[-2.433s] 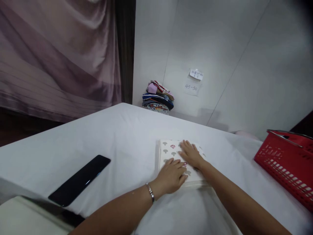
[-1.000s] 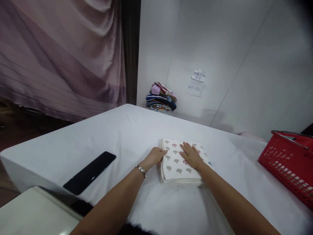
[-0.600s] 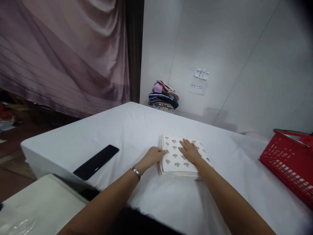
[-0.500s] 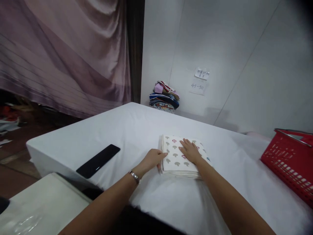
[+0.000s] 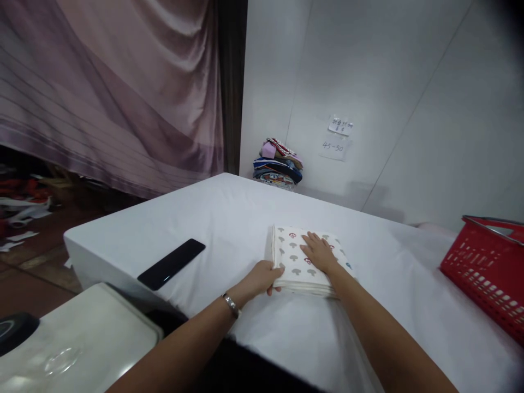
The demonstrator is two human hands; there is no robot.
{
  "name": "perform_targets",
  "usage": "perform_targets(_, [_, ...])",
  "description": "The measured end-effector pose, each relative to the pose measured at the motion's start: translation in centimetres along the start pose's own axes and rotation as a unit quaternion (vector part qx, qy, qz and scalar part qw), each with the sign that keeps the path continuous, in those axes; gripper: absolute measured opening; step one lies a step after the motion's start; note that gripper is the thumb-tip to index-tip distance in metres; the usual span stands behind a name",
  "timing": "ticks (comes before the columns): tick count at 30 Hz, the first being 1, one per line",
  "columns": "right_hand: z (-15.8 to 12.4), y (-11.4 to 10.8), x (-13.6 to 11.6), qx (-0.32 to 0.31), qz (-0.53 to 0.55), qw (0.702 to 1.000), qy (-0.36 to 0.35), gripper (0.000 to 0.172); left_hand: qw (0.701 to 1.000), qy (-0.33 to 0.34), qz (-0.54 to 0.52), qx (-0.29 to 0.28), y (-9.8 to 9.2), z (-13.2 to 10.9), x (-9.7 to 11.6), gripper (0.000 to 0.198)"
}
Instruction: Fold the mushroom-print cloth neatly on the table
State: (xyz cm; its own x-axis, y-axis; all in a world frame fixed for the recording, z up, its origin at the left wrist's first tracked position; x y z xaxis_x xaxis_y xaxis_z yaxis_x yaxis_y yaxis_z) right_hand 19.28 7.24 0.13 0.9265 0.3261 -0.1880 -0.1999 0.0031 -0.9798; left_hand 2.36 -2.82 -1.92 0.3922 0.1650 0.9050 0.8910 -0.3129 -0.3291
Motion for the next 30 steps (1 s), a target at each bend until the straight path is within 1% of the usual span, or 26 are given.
perform_targets(4, [-0.1,-0.2,-0.2,0.012,-0.001,1.0,-0.006,0.053,1.0,-0.009,-0.007,-0.03,0.2,-0.2,-0.2,0.036])
perform_targets(6, [-0.1,-0.2,-0.2,0.013,-0.004,1.0,-0.008,0.052,1.0,-0.012,0.017,-0.024,-0.2,-0.2,-0.1,0.036])
perform_targets(7, [-0.1,-0.2,-0.2,0.013,-0.005,1.0,-0.009,0.052,0.999,-0.012,0.038,-0.009,-0.6,-0.2,0.0,0.036])
perform_targets(9, [0.0,-0.1,-0.2,0.011,-0.007,1.0,-0.009,0.052,0.994,-0.003,0.1,0.051,-1.9,-0.4,0.6,0.037])
perform_targets(12, [0.0,0.0,0.0,0.011,-0.006,1.0,-0.005,0.052,0.967,0.029,0.196,0.158,-3.8,-1.0,2.2,0.036])
perform_targets(14, [0.0,0.1,0.0,0.013,-0.002,1.0,-0.006,0.052,0.952,0.045,0.237,0.189,-4.0,-1.2,2.9,0.033])
perform_targets(16, [0.1,0.1,0.0,0.014,-0.001,1.0,-0.006,0.052,0.953,0.05,0.236,0.181,-3.6,-1.0,3.0,0.031])
perform_targets(17, [0.1,0.1,0.0,0.015,-0.002,1.0,-0.005,0.051,0.962,0.049,0.213,0.165,-3.2,-0.8,2.7,0.031])
perform_targets(20, [0.1,0.2,0.0,0.016,-0.003,1.0,-0.005,0.05,0.991,0.029,0.091,0.095,-1.8,0.0,1.4,0.032])
perform_targets(22, [0.1,0.2,0.0,0.018,0.0,1.0,-0.006,0.051,0.996,0.016,0.056,0.068,-1.3,0.2,0.7,0.033])
perform_targets(25, [0.1,0.1,-0.1,0.02,0.004,1.0,-0.009,0.051,0.993,-0.001,0.097,0.06,-1.8,0.1,0.2,0.035])
perform_targets(27, [0.0,0.0,-0.1,0.019,0.007,1.0,-0.008,0.051,0.988,-0.001,0.139,0.063,-2.4,0.2,0.5,0.04])
perform_targets(28, [0.0,0.0,-0.1,0.017,0.008,1.0,-0.007,0.051,0.984,0.006,0.161,0.075,-3.0,0.3,0.9,0.043])
perform_targets(30, [0.0,0.1,-0.1,0.014,0.009,1.0,-0.004,0.051,0.972,0.025,0.203,0.117,-4.4,0.9,1.9,0.047])
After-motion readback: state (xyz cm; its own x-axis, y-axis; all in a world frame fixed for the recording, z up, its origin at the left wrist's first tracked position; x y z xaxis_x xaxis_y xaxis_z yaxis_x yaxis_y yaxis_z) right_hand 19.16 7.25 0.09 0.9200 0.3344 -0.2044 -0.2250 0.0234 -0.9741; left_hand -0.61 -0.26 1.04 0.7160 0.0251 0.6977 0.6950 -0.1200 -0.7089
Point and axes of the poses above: each hand's wrist, its own z-axis towards the middle knuckle, its own y-axis out of the palm, x = y × z, the point moved 9 cm from there along z, towards the middle knuckle, and after that the axes turned 3 degrees about z, right-handed, at the moved point
